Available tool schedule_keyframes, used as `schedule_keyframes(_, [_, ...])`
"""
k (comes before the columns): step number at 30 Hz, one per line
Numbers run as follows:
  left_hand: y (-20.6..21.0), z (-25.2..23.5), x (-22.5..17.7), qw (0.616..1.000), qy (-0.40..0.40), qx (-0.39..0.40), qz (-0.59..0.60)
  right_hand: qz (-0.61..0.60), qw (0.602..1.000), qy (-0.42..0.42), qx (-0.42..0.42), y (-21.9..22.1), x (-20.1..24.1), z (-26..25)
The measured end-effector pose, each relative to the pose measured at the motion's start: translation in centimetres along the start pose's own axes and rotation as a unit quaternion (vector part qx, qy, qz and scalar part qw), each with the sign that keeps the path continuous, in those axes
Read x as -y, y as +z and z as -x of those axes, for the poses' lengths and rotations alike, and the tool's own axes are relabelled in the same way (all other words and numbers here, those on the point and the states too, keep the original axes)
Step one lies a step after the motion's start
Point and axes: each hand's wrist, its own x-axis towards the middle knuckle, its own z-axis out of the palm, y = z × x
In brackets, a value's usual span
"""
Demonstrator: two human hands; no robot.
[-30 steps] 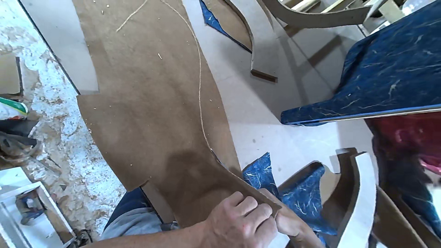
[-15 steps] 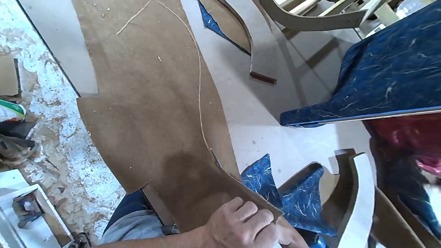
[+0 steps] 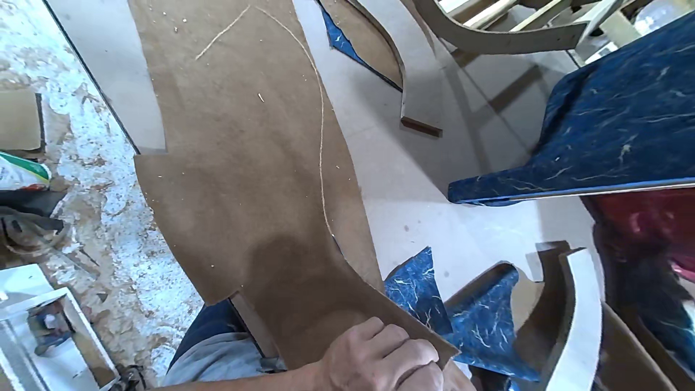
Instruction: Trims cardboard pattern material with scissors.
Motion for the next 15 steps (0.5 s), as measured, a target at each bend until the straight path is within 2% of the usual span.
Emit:
schedule_keyframes(6, [-0.4,0.2,-0.1,1.0,0.0,-0.001,0.016,-0.008,0.999,-0.032,0.0,0.5,-0.7,-1.1])
schedule_keyframes(9, [-0.4,0.3,0.1,1.0,0.0,-0.004,0.014,0.029,0.997,-0.068,-0.008,0.7,-0.9,-1.1])
schedule_keyframes(13, [-0.5,0.4,0.0,1.0,-0.005,-0.004,0.019,0.074,0.994,0.035,-0.075,1.5,-0.2,-0.1])
schedule_keyframes(15, [-0.7,0.4,0.0,1.0,-0.007,0.003,0.024,0.039,0.998,-0.013,-0.049,1.5,-0.5,-0.3])
